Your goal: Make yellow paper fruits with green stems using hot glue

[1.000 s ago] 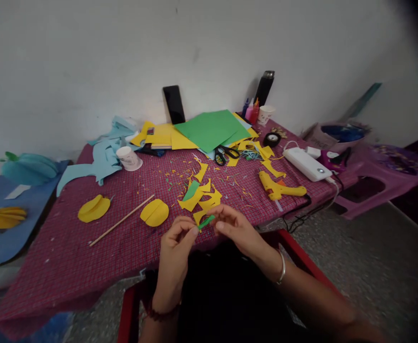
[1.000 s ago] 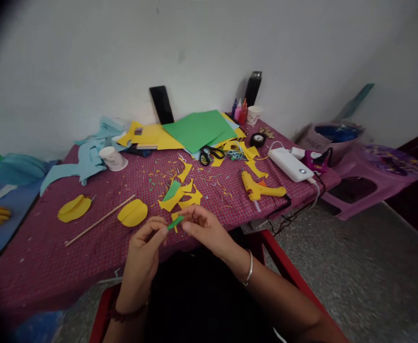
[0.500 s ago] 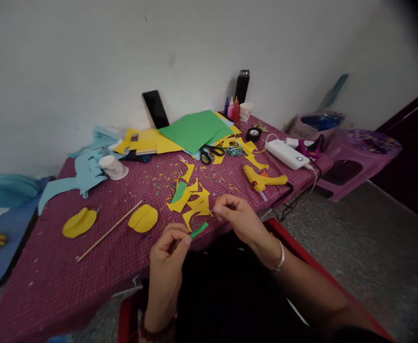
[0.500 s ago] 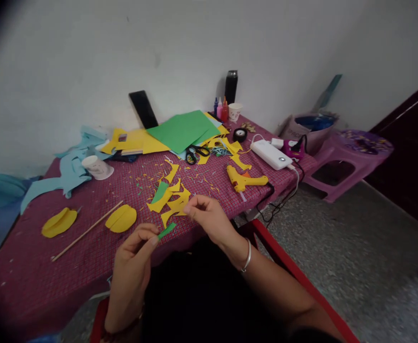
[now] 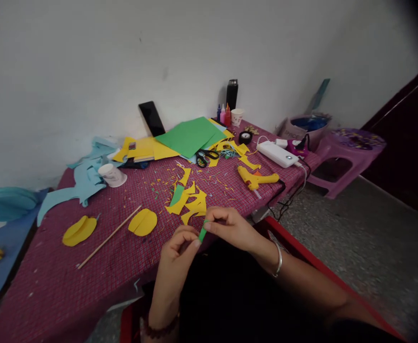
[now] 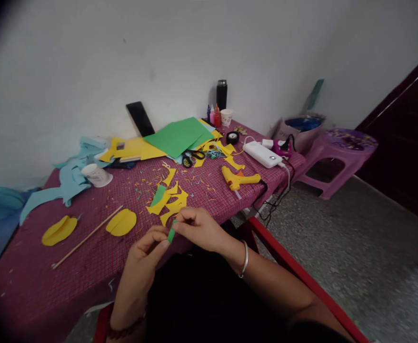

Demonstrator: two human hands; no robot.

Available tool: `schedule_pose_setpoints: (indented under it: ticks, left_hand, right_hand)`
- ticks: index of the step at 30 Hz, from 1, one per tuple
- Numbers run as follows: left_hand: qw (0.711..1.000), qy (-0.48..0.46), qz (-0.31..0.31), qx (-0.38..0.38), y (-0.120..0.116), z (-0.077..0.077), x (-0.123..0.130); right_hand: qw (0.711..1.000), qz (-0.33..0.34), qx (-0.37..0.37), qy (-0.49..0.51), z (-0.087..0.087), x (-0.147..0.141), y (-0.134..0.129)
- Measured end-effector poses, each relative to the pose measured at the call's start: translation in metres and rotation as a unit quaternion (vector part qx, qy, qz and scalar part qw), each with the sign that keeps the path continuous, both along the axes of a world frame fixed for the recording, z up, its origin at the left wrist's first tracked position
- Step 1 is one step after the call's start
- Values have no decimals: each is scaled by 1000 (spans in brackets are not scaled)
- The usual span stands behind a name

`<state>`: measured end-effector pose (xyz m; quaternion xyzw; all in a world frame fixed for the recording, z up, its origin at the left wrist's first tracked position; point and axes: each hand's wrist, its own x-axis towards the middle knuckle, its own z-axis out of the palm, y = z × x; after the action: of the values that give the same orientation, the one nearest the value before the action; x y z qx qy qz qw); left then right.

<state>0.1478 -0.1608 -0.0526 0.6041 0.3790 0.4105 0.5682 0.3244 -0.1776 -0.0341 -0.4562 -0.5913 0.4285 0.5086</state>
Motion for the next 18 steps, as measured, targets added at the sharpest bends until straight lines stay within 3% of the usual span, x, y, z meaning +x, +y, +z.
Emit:
schedule_pose_setpoints:
  ticks: [6,10,14,18]
  left_hand:
    - [998,48,-26,35,2,4,-4]
    - [998,40,31,34,4,-1,-4]
    - [987,-9,162,11,0,-8,-3]
    - [981,-88,156,-69,-8,-11,8]
  right_hand:
    - [999,-41,24,-20,-2,-2,2]
    - [996,-65,61,-21,-6,-6,2]
    - [981,-108,154,-40,-9,-5,1]
    - [941,-87,296,-138,-16,-4,1]
